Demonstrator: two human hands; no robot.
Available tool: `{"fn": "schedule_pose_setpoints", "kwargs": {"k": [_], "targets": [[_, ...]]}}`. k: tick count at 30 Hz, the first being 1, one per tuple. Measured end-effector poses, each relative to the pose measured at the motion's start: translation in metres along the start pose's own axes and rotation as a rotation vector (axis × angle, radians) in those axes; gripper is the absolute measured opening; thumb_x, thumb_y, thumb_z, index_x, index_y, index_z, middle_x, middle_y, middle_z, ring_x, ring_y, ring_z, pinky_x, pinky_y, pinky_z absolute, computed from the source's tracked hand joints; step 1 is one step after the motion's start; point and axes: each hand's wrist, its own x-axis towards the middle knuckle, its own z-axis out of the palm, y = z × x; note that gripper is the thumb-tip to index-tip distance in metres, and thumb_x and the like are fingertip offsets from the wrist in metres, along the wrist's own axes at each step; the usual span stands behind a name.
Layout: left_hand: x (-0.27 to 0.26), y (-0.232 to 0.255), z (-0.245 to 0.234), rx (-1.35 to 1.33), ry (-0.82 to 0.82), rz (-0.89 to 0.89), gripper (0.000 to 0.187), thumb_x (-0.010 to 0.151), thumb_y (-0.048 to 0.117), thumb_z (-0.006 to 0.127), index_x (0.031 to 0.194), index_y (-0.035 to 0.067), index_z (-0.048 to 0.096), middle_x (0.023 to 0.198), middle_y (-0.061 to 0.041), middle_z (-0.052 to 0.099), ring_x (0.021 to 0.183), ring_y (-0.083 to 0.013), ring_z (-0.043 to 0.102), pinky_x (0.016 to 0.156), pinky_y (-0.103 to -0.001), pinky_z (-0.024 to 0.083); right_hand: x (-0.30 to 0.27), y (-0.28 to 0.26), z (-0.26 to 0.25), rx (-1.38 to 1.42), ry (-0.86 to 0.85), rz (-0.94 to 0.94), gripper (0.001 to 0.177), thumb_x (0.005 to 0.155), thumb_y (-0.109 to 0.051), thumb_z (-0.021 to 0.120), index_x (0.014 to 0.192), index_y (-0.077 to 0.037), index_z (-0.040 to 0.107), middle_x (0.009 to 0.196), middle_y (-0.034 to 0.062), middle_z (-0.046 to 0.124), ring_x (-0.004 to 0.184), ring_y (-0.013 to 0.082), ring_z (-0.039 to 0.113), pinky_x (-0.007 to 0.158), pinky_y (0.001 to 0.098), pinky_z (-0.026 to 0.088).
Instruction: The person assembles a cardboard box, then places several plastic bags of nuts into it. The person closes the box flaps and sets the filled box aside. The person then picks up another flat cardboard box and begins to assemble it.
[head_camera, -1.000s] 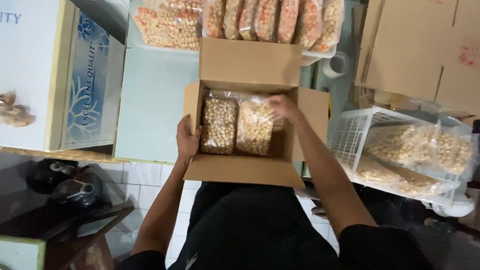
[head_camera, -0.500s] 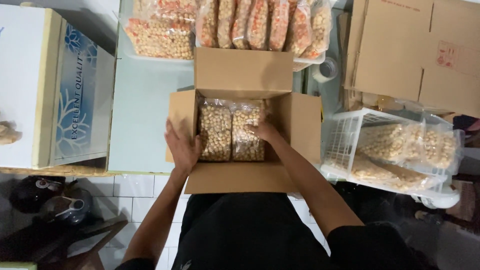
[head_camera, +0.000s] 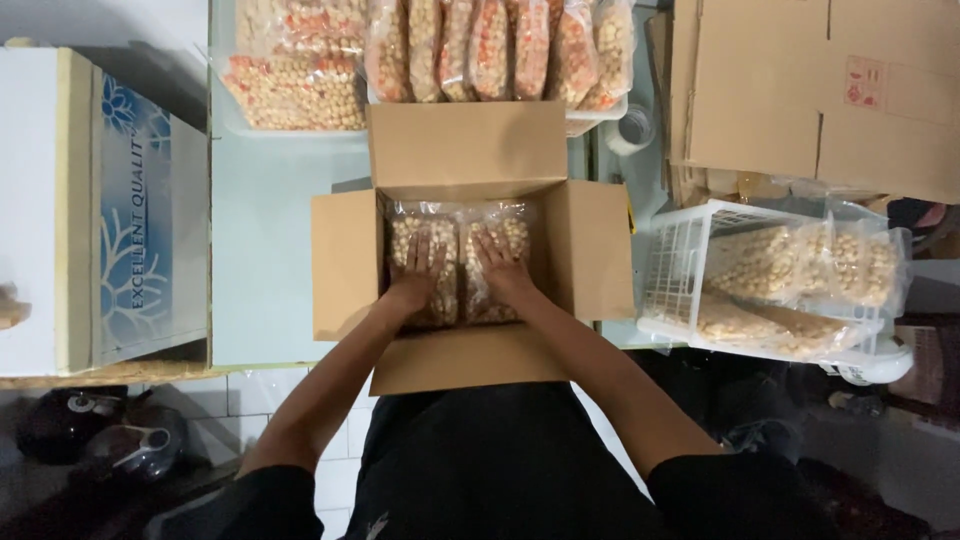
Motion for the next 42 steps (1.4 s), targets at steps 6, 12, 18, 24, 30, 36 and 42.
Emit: {"fn": "schedule_pose_setpoints", "kwargs": {"k": [6,12,18,24,30,36,42], "targets": [[-0.022,0.0,0.004,-0.051,0.519,0.07,0.086,0.095,0.014,0.069,0.165,0.013,0.019,0.164,-0.032,0.017,0.154,-0.0482,0.014,0.097,-0.074,0.042,0.082,0.111,-0.028,-1.21,0.109,-0.135,0.078,0.105,-0.032,0.043,0.167,-0.032,-0.005,0.174,0.0,-0.008,0.159,0.0325,-0.007,0.117,0.0736,0.002],[-0.011,-0.002,0.022,0.027,0.648,0.038,0.098,0.084,0.031,0.081,0.163,0.011,0.026,0.158,-0.034,0.028,0.151,-0.0495,0.026,0.104,-0.074,0.034,0.075,0.118,-0.064,-1.231,0.048,-0.099,0.131,0.073,-0.032,0.079,0.165,-0.04,-0.014,0.17,0.0147,0.021,0.158,0.0415,0.006,0.115,0.0734,0.003],[-0.008,-0.002,0.01,-0.053,0.129,-0.005,0.1,0.1,0.031,0.062,0.165,0.02,-0.012,0.168,-0.027,-0.016,0.155,-0.046,-0.017,0.11,-0.066,0.034,0.07,0.105,-0.048,-1.067,0.046,-0.062,0.137,0.067,-0.035,0.092,0.166,-0.041,-0.002,0.17,0.021,-0.019,0.154,0.0541,-0.004,0.115,0.0773,0.01],[-0.029,0.014,-0.017,-0.308,0.242,0.151,0.098,0.095,0.009,0.063,0.167,0.019,-0.003,0.169,-0.029,-0.004,0.157,-0.0459,-0.008,0.112,-0.078,0.013,0.106,0.158,-0.059,-1.064,0.061,-0.158,0.157,0.044,-0.066,0.093,0.166,-0.043,-0.004,0.17,0.0237,-0.014,0.153,0.0573,0.008,0.114,0.078,0.009],[-0.03,0.013,-0.025,-0.247,0.198,0.125,0.103,0.091,0.018,0.069,0.166,0.023,-0.002,0.17,-0.025,-0.006,0.158,-0.0417,-0.009,0.114,-0.077,0.014,0.093,0.137,-0.054,-1.167,0.095,-0.126,0.148,0.054,-0.059,0.093,0.166,-0.04,-0.002,0.17,0.0232,-0.013,0.153,0.0559,0.001,0.113,0.0786,0.01],[-0.028,0.009,-0.03,-0.198,0.151,0.149,0.097,0.098,0.013,0.063,0.167,0.024,-0.004,0.17,-0.024,-0.005,0.158,-0.041,-0.008,0.116,-0.072,0.011,0.098,0.147,-0.053,-1.047,0.109,-0.178,0.152,0.044,-0.071,0.091,0.166,-0.041,0.006,0.169,0.0229,-0.011,0.151,0.058,0.012,0.11,0.0738,0.035],[-0.032,-0.004,-0.038,-0.132,0.05,0.068,0.108,0.092,0.028,0.07,0.162,0.047,-0.011,0.172,-0.016,-0.003,0.158,-0.0409,-0.001,0.117,-0.076,0.007,0.073,0.095,-0.028,-1.183,0.153,-0.188,0.092,0.088,-0.011,0.077,0.164,-0.019,0.027,0.165,0.0337,-0.01,0.142,0.0686,0.022,0.094,0.0646,0.055]]}}
